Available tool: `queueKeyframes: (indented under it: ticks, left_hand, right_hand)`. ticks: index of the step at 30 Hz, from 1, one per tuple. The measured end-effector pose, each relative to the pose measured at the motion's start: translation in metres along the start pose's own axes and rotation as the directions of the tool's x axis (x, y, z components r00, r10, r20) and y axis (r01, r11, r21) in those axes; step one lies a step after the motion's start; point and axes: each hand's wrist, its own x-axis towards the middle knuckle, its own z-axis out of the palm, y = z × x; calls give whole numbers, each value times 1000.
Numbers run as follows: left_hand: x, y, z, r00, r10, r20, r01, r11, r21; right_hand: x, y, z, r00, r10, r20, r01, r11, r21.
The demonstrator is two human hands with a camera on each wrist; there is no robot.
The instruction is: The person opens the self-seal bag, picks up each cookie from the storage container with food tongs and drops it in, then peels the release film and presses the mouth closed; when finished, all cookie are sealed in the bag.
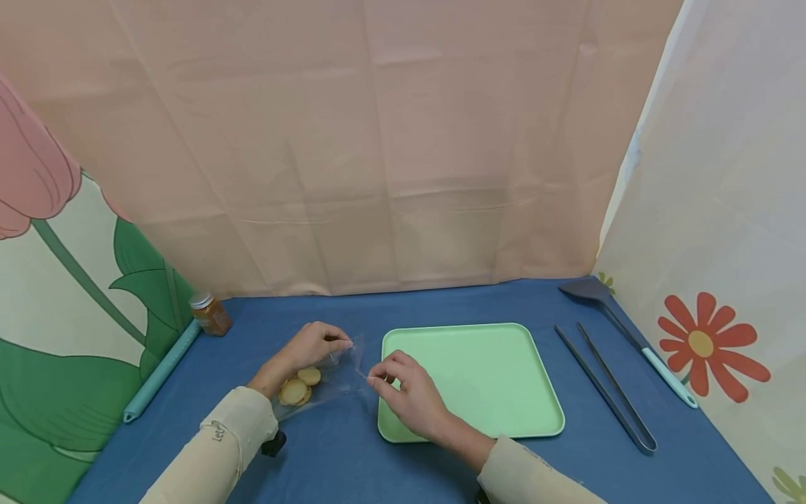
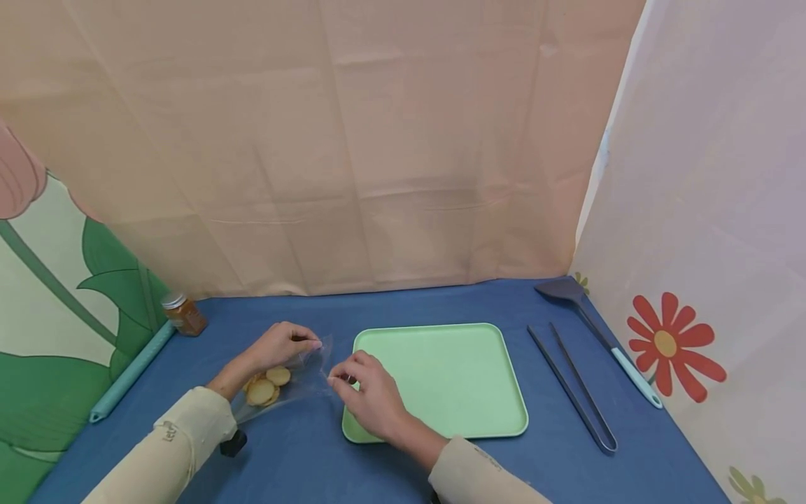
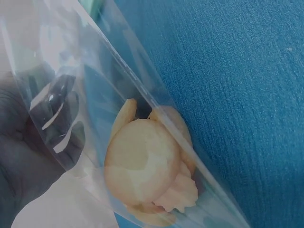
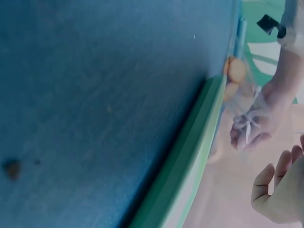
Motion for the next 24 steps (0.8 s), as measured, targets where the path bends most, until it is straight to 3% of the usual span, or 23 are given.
queueKeyframes:
  ticks: [9, 17, 24]
  left_hand:
    - [1, -1, -1, 1000, 21, -12, -21, 999, 32]
    - [0, -1, -2, 999, 31, -24, -31, 999, 33]
    - [0, -3, -2, 999, 19, -39, -18, 999, 37]
  right_hand:
    - [-12, -15, -4, 999, -28, 16, 28, 999, 17]
    - [-27, -24, -8, 994, -110, 29, 109, 994, 32]
    - [-36, -32, -13, 991, -125, 45, 121, 989, 84]
